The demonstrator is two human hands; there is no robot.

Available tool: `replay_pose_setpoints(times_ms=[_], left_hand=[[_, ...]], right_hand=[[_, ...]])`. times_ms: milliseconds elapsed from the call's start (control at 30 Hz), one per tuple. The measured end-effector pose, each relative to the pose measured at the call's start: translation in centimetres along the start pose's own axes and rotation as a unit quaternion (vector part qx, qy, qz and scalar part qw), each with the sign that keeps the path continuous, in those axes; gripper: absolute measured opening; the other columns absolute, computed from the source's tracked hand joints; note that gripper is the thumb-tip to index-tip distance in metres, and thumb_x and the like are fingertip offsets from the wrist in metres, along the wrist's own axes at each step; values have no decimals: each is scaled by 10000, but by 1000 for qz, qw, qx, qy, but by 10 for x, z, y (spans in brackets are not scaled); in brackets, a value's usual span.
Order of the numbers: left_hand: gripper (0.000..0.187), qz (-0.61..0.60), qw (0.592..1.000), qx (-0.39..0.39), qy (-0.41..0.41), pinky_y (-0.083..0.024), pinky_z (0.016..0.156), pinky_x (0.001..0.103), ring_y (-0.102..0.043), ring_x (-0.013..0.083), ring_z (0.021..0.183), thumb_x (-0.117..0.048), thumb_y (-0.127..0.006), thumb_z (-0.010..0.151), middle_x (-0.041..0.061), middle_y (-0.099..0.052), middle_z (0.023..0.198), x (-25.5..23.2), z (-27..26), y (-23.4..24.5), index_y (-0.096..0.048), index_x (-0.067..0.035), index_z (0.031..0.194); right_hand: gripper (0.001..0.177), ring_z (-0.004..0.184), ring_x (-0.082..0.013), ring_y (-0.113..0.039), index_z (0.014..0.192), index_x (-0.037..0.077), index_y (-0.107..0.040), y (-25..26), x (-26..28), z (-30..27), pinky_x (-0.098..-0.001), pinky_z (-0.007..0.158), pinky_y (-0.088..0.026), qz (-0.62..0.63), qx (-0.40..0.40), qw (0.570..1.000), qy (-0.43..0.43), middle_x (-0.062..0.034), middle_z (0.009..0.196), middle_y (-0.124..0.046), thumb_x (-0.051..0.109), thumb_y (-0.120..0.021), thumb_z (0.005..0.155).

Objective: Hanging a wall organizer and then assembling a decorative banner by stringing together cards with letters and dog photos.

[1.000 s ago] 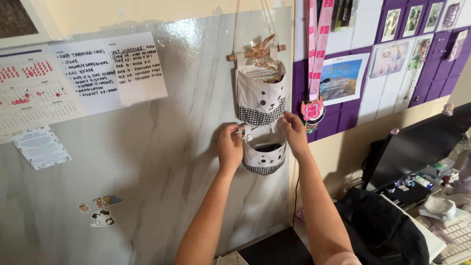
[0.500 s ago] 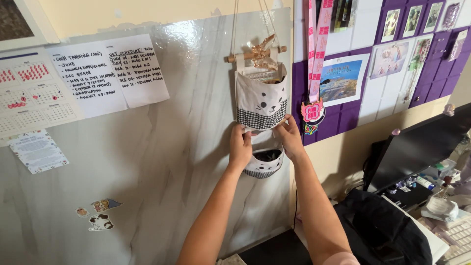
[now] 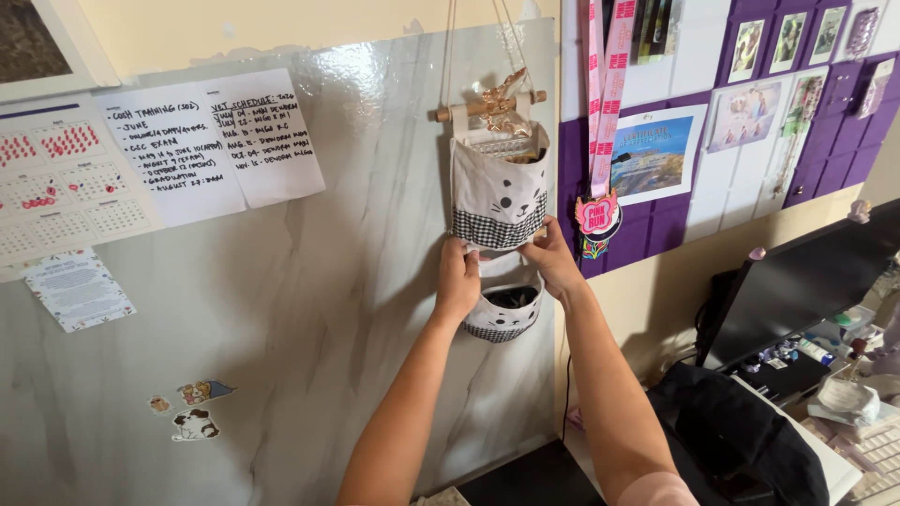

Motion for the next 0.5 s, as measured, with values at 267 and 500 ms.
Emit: replay_pose_setpoints(times_ms=[267, 500], left_hand=[[187, 16, 1000, -14, 11, -499, 897, 449, -609, 400, 1015, -49, -579, 985, 215, -588, 1141, 7, 0, 3, -528, 35, 1144], [352, -2, 998, -35, 61, -532, 901, 421, -643, 339, 1033, -135, -631, 956, 187, -602, 1192, 3, -9, 7, -526, -11, 1268]], right_hand=[[505, 961, -129, -621, 1335, 96, -492, 12, -19, 6, -299, 871, -489, 34, 20, 999, 27, -16, 1031, -659, -62, -665, 888], [457, 1041, -143, -648, 1381, 94, -542, 26, -24, -10, -287, 888, -501, 20, -34, 998, 45, -47, 1134, -705, 55, -607, 931]])
Point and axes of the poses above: each hand's wrist, its own z-axis towards the middle knuckle, its own y-axis out of the back of the hand, x = y × z, the point moved 1 cm from there along z, towards the middle knuckle
